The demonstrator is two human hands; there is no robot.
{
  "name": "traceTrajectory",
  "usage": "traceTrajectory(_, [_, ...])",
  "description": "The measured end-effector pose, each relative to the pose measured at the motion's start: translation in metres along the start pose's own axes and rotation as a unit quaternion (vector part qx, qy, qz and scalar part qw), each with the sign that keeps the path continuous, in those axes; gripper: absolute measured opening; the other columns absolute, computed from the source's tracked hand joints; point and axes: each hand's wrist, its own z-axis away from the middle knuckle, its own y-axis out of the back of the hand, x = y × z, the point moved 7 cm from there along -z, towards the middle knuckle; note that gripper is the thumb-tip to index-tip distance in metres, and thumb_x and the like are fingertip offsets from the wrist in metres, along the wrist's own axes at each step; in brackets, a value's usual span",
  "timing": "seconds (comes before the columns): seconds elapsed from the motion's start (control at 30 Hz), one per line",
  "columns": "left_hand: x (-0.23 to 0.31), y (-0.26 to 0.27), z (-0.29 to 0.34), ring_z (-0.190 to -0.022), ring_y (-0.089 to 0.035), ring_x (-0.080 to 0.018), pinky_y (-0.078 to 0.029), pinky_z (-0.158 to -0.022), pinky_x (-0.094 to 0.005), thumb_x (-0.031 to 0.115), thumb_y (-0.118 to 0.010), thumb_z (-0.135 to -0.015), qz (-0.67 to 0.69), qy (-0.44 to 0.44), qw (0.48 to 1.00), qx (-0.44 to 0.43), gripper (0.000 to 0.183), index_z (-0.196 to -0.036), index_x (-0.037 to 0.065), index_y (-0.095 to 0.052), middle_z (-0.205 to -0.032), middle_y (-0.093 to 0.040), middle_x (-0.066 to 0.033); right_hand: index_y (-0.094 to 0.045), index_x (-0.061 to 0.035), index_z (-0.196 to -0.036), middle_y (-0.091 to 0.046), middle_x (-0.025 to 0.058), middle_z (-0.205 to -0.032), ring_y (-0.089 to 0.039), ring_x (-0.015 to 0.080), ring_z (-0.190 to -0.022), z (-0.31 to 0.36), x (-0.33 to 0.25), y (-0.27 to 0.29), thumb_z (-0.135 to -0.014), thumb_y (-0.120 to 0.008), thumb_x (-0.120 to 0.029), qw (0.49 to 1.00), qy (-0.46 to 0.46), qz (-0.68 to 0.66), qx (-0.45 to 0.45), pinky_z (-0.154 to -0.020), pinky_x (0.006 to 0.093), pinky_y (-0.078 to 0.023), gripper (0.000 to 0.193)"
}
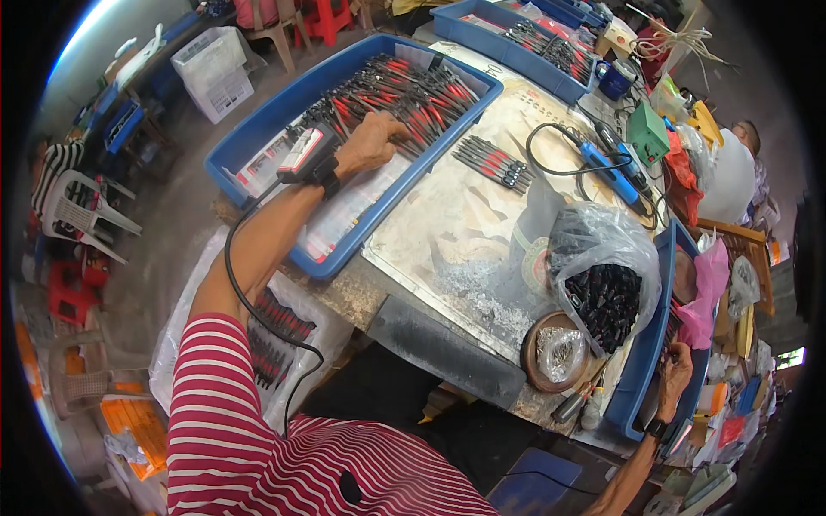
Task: The person assembles small electronic components at a workbench. They insert a metal pin into a black plastic housing, use pliers to secure it, and place the finished unit into a blue tray. The process is repeated for multiple units.
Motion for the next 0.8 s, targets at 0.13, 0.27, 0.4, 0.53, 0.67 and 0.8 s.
traceTrajectory(0.13, [0.009, 0.001, 0.001, -0.093, -0.049, -0.0343, -0.042, -0.084, -0.0411, 0.001, -0.051, -0.064, -0.059, -0.056, 0.996, 0.045, 0.029, -0.088, 0.006, -0.065, -0.092, -0.056, -0.0146, -0.055, -0.0015, -0.091, -0.055, 0.0099, -0.077, -0.055, 0.0236, -0.07, -0.003, 0.013, 0.003, -0.079, -0.055, -0.004, 0.999, -0.033, -0.008, 0.009, -0.067, 0.0329, -0.044, 0.012])
traceTrajectory(0.27, [-0.001, -0.006, -0.001, -0.098, -0.045, -0.031, -0.037, -0.089, -0.0409, 0.001, -0.058, -0.066, -0.069, 0.013, 0.997, -0.025, 0.029, -0.094, 0.009, -0.06, -0.1, -0.051, -0.0112, -0.054, -0.0007, -0.09, -0.053, 0.0089, -0.077, -0.053, 0.0218, -0.072, -0.004, 0.012, 0.01, -0.083, -0.057, -0.014, 0.997, 0.041, -0.005, 0.064, -0.068, 0.0316, -0.043, 0.015])
traceTrajectory(0.4, [0.002, -0.005, 0.0, -0.098, -0.045, -0.0298, -0.038, -0.086, -0.0417, 0.0, -0.058, -0.065, -0.088, 0.014, 0.995, -0.041, 0.029, -0.092, 0.01, -0.06, -0.098, -0.051, -0.009, -0.054, -0.0011, -0.09, -0.051, 0.0097, -0.075, -0.052, 0.0229, -0.07, -0.002, 0.014, 0.011, -0.083, -0.057, -0.013, 0.996, 0.036, -0.01, 0.081, -0.068, 0.0319, -0.044, 0.014])
traceTrajectory(0.53, [0.006, -0.004, 0.002, -0.097, -0.045, -0.0277, -0.038, -0.082, -0.0428, 0.0, -0.059, -0.065, -0.106, 0.0, 0.993, -0.054, 0.029, -0.092, 0.011, -0.06, -0.096, -0.052, -0.0054, -0.051, -0.0011, -0.085, -0.049, 0.0049, -0.073, -0.047, 0.0145, -0.067, -0.002, 0.012, 0.008, -0.085, -0.056, -0.012, 0.997, 0.022, -0.054, 0.053, -0.063, 0.0277, -0.041, 0.012])
traceTrajectory(0.67, [0.009, -0.002, 0.004, -0.096, -0.045, -0.0252, -0.036, -0.08, -0.0422, 0.001, -0.06, -0.066, -0.078, -0.039, 0.993, -0.077, 0.027, -0.091, 0.011, -0.058, -0.096, -0.053, -0.0022, -0.053, -0.0008, -0.085, -0.052, 0.0097, -0.07, -0.051, 0.0221, -0.063, -0.001, 0.016, 0.005, -0.082, -0.056, -0.01, 0.999, -0.014, -0.014, 0.032, -0.06, 0.0335, -0.043, 0.01])
traceTrajectory(0.8, [0.016, 0.002, 0.004, -0.093, -0.045, -0.0252, -0.034, -0.075, -0.0409, 0.004, -0.06, -0.066, -0.042, -0.071, 0.994, -0.073, 0.025, -0.089, 0.013, -0.056, -0.09, -0.055, 0.0003, -0.052, -0.0006, -0.084, -0.052, 0.01, -0.068, -0.051, 0.0221, -0.061, -0.002, 0.014, 0.006, -0.081, -0.056, -0.009, 0.998, 0.024, 0.018, 0.05, -0.058, 0.0333, -0.043, 0.01])
